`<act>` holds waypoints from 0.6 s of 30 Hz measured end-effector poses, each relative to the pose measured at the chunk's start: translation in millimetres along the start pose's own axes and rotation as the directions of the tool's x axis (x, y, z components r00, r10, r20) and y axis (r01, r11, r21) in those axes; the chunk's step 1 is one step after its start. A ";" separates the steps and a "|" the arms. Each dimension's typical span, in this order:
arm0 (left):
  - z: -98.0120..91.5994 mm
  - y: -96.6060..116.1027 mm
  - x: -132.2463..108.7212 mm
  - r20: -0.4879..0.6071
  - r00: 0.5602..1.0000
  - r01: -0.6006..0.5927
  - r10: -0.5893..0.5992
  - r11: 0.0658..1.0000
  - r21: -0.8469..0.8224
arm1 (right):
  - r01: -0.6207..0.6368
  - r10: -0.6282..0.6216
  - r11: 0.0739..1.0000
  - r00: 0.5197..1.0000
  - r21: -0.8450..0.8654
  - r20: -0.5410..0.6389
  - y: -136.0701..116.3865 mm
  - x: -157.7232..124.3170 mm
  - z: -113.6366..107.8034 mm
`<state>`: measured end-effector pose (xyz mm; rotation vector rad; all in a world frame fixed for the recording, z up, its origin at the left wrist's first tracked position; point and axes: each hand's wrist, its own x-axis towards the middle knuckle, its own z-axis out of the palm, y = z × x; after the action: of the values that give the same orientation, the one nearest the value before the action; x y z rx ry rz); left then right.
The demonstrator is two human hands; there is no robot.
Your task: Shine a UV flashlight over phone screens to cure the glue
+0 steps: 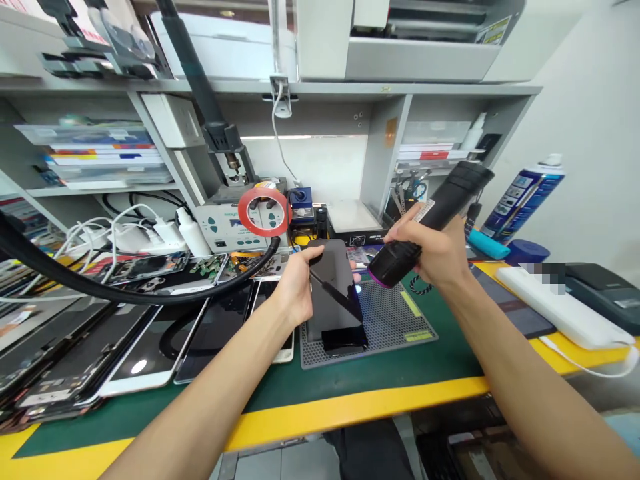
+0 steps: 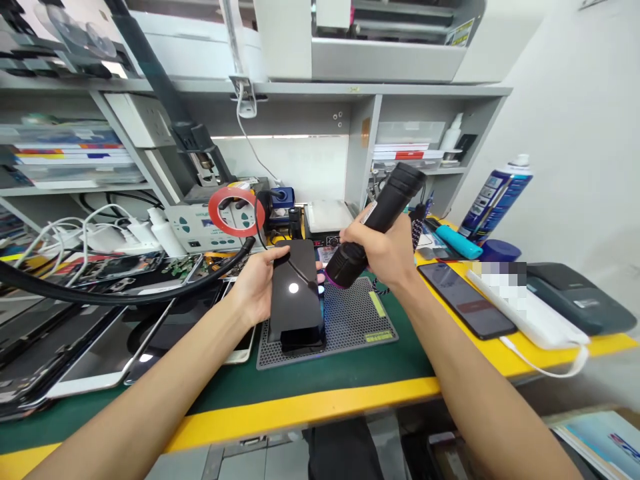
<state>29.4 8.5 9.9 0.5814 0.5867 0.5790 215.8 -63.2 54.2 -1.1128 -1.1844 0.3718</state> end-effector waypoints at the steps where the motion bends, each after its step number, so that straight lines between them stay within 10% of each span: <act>1: -0.6 0.1 0.5 -0.003 1.000 0.004 -0.004 1.000 -0.002 | -0.017 0.017 1.000 1.000 0.012 -0.020 1.0 2.7 -3.0; 18: 7.0 1.0 -3.2 0.091 0.995 0.047 -0.044 0.998 -0.031 | -0.147 0.156 0.986 0.980 0.079 -0.127 9.6 10.3 -7.2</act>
<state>31.4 4.9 16.4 0.5584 0.5034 0.5158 229.0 -54.7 52.0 -1.1526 -0.9663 0.4459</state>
